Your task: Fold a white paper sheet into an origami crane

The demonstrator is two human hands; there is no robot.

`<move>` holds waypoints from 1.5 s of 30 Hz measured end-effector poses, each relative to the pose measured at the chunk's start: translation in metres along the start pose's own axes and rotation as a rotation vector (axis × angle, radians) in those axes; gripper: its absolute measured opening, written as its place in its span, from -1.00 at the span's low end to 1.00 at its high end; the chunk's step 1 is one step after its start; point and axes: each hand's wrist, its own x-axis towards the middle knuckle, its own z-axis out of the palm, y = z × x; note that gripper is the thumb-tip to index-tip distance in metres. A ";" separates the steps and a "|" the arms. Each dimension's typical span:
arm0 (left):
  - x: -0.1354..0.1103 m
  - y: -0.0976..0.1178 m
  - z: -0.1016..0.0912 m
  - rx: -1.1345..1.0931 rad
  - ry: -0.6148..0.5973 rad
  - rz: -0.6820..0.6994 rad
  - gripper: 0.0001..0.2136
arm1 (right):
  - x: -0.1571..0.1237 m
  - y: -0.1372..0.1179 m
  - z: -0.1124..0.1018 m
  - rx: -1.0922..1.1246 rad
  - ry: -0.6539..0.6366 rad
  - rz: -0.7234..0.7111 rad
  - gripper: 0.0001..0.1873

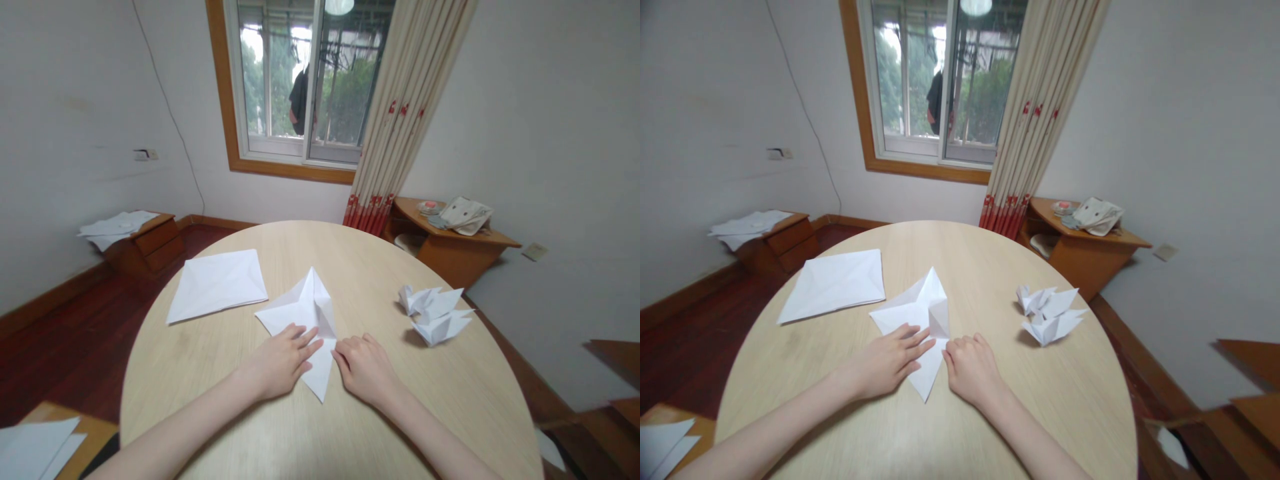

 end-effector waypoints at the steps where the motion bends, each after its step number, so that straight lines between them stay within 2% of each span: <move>1: 0.000 0.000 0.000 0.003 0.001 -0.001 -0.58 | -0.001 -0.001 -0.001 0.002 -0.011 -0.013 -0.75; 10: 0.001 -0.001 0.002 -0.021 -0.002 -0.014 -0.58 | -0.005 -0.004 -0.006 -0.005 -0.076 -0.125 -0.73; 17: 0.000 -0.004 0.013 -0.062 0.071 0.004 -0.59 | -0.009 -0.013 -0.012 0.026 -0.123 -0.163 -0.73; 25: 0.001 -0.004 0.015 -0.066 0.109 0.014 -0.60 | -0.016 -0.026 -0.016 0.026 -0.177 -0.260 -0.74; 39: 0.001 -0.005 0.012 -0.055 0.083 0.013 -0.60 | -0.023 -0.030 -0.017 0.047 -0.181 -0.355 -0.77; 45: 0.000 -0.004 0.010 -0.057 0.065 0.006 -0.59 | -0.020 -0.024 -0.017 0.159 -0.190 -0.351 -0.72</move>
